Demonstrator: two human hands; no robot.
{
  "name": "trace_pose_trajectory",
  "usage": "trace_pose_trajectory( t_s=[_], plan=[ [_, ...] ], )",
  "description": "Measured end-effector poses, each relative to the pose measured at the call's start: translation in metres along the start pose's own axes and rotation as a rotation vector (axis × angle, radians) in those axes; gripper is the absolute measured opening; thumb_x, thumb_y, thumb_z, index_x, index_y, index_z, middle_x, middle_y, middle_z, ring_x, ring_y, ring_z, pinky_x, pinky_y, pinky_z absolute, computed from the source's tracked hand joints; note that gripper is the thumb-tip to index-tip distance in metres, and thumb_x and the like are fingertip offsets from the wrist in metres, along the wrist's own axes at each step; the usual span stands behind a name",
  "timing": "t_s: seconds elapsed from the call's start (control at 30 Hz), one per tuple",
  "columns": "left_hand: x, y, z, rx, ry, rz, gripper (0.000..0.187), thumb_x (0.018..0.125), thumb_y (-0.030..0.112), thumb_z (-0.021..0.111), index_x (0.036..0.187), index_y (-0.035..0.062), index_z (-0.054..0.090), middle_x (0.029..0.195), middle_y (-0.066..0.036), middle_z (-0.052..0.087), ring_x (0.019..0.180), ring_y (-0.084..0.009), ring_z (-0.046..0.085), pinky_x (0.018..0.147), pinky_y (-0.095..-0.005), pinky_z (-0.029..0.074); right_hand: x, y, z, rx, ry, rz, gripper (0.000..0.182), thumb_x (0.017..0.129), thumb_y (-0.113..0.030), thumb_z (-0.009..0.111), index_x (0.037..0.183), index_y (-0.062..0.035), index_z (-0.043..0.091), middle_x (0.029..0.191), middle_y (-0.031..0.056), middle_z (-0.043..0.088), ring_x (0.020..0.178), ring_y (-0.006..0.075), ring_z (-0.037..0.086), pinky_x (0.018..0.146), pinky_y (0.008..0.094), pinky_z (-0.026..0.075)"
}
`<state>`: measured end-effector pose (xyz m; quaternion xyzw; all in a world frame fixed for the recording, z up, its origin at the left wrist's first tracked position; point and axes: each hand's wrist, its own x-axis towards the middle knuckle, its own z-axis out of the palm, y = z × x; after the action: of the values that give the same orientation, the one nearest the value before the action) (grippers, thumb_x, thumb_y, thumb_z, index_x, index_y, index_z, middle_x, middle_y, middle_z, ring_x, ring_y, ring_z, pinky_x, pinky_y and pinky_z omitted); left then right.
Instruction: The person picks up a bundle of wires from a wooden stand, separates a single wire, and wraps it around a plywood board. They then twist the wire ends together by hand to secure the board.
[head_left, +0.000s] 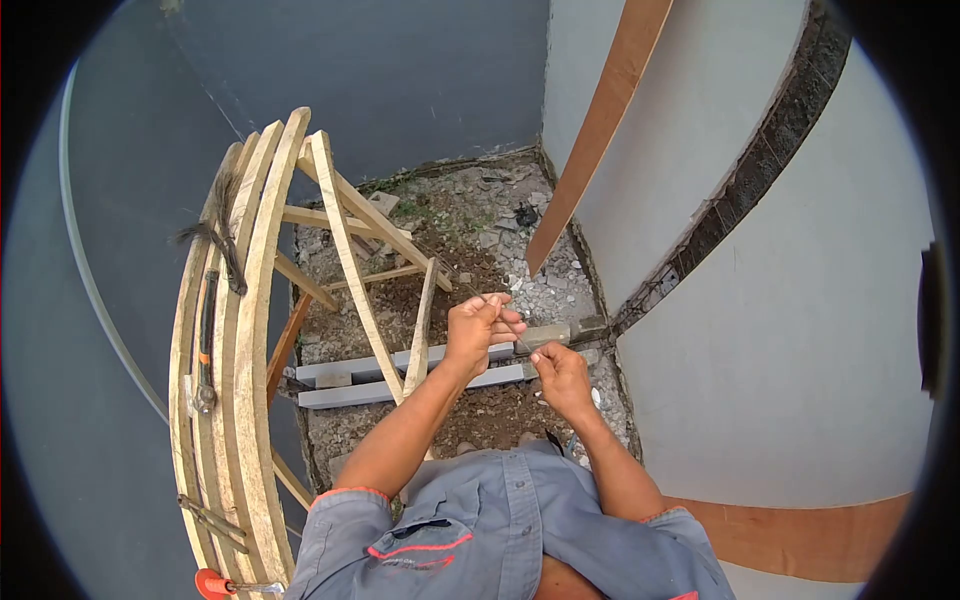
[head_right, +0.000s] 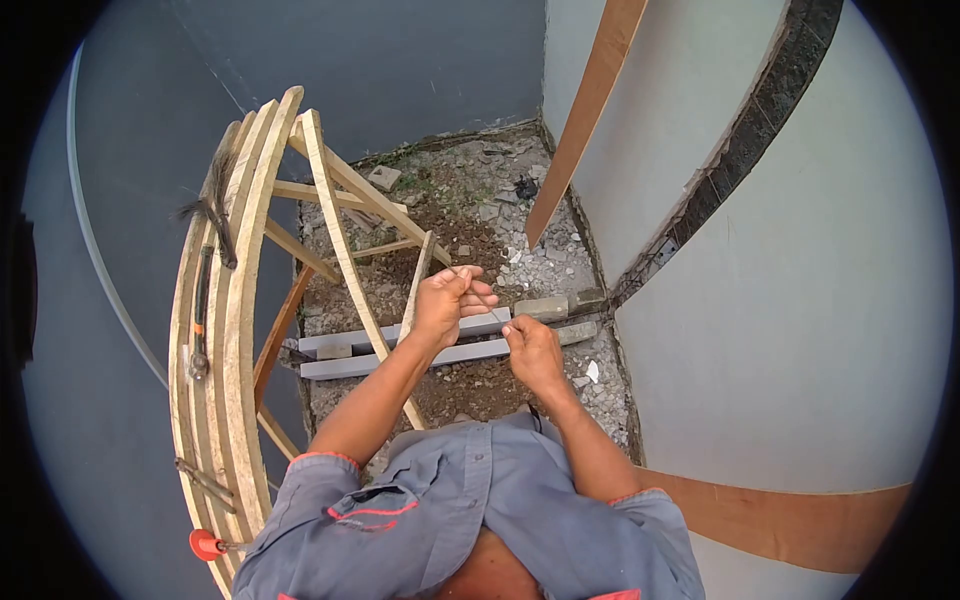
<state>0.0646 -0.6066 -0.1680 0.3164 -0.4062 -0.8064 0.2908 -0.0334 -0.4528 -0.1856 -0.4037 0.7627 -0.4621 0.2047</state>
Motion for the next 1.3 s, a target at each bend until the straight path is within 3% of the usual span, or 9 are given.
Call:
trace_pose_trajectory(
  t_s=[0.03, 0.1, 0.37, 0.57, 0.67, 0.83, 0.97, 1.03, 1.3],
  plan=[
    [0.006, -0.003, -0.002, 0.091, 0.064, 0.002, 0.025, 0.103, 0.019, 0.048, 0.107, -0.0029, 0.059, 0.08, -0.012, 0.068, 0.069, -0.0212, 0.071, 0.06, -0.0292, 0.058, -0.003, 0.01, -0.004, 0.005, 0.002, -0.002, 0.018, 0.091, -0.017, 0.063, 0.088, 0.0014, 0.066, 0.071, 0.0199, 0.064, 0.064, 0.0319, 0.064, 0.062, 0.0408, 0.048],
    [0.028, 0.006, -0.021, 0.186, 0.14, 0.105, 0.028, 0.103, 0.02, 0.047, 0.105, -0.0045, 0.06, 0.077, -0.011, 0.068, 0.065, -0.0189, 0.07, 0.052, -0.0254, 0.054, -0.013, 0.03, -0.011, -0.145, -0.012, -0.054, 0.016, 0.09, -0.013, 0.063, 0.087, 0.0022, 0.065, 0.064, 0.0118, 0.061, 0.06, 0.0174, 0.057, 0.058, 0.035, 0.045],
    [0.028, 0.058, -0.024, 0.244, 0.108, 0.331, 0.028, 0.103, 0.019, 0.05, 0.111, -0.0055, 0.06, 0.077, -0.01, 0.068, 0.065, -0.0167, 0.069, 0.053, -0.0231, 0.054, -0.059, 0.124, 0.0, 0.086, -0.097, 0.036, 0.011, 0.091, -0.01, 0.064, 0.089, 0.0, 0.064, 0.069, 0.0018, 0.06, 0.061, 0.0105, 0.053, 0.057, 0.0285, 0.045],
    [0.004, 0.065, -0.01, 0.246, -0.056, 0.388, 0.029, 0.103, 0.019, 0.05, 0.113, -0.0059, 0.061, 0.075, -0.009, 0.067, 0.065, -0.016, 0.069, 0.053, -0.0229, 0.054, -0.065, 0.128, -0.005, 0.442, -0.284, 0.381, 0.014, 0.094, -0.011, 0.063, 0.1, 0.001, 0.065, 0.072, 0.0005, 0.061, 0.064, 0.0071, 0.056, 0.058, 0.0237, 0.047],
    [-0.009, 0.069, -0.003, 0.224, -0.242, 0.334, 0.031, 0.103, 0.022, 0.051, 0.111, -0.0055, 0.062, 0.075, -0.009, 0.067, 0.066, -0.0168, 0.069, 0.055, -0.0247, 0.054, -0.042, 0.096, -0.015, 0.323, -0.148, 0.047, 0.023, 0.095, -0.014, 0.063, 0.112, 0.002, 0.065, 0.082, 0.0039, 0.064, 0.075, 0.0093, 0.061, 0.068, 0.0256, 0.05],
    [-0.03, 0.048, 0.017, 0.257, -0.415, 0.19, 0.032, 0.102, 0.023, 0.052, 0.111, -0.0048, 0.063, 0.074, -0.01, 0.066, 0.066, -0.0209, 0.069, 0.059, -0.0282, 0.054, 0.025, -0.036, -0.06, 0.457, -0.113, -0.155, 0.036, 0.099, -0.025, 0.058, 0.123, 0.0029, 0.061, 0.096, 0.0072, 0.067, 0.087, 0.0111, 0.061, 0.079, 0.0283, 0.051],
    [-0.04, 0.03, 0.02, 0.227, -0.524, 0.073, 0.035, 0.102, 0.025, 0.052, 0.111, -0.0072, 0.062, 0.074, -0.012, 0.066, 0.068, -0.0233, 0.068, 0.062, -0.0306, 0.055, 0.062, -0.068, -0.062, 0.67, -0.245, -0.148, 0.04, 0.101, -0.027, 0.056, 0.127, 0.003, 0.06, 0.095, 0.0069, 0.067, 0.084, 0.01, 0.06, 0.076, 0.0258, 0.051],
    [-0.044, 0.025, 0.014, 0.279, -0.537, 0.038, 0.036, 0.102, 0.025, 0.052, 0.111, -0.0084, 0.062, 0.074, -0.012, 0.066, 0.069, -0.0233, 0.068, 0.062, -0.03, 0.055, 0.068, -0.07, -0.058, 0.842, -0.394, -0.14, 0.037, 0.099, -0.025, 0.059, 0.123, 0.0035, 0.063, 0.089, 0.0051, 0.067, 0.079, 0.0093, 0.059, 0.072, 0.0249, 0.05],
    [-0.061, 0.035, 0.008, 0.436, -0.577, -0.046, 0.036, 0.102, 0.022, 0.053, 0.118, -0.0089, 0.062, 0.076, -0.011, 0.068, 0.071, -0.0168, 0.069, 0.063, -0.0263, 0.057, 0.057, -0.067, -0.041, 0.738, -0.244, -0.137, 0.022, 0.091, -0.018, 0.07, 0.098, 0.0022, 0.073, 0.078, 0.0033, 0.067, 0.069, 0.0081, 0.059, 0.064, 0.0244, 0.05]
  ],
)
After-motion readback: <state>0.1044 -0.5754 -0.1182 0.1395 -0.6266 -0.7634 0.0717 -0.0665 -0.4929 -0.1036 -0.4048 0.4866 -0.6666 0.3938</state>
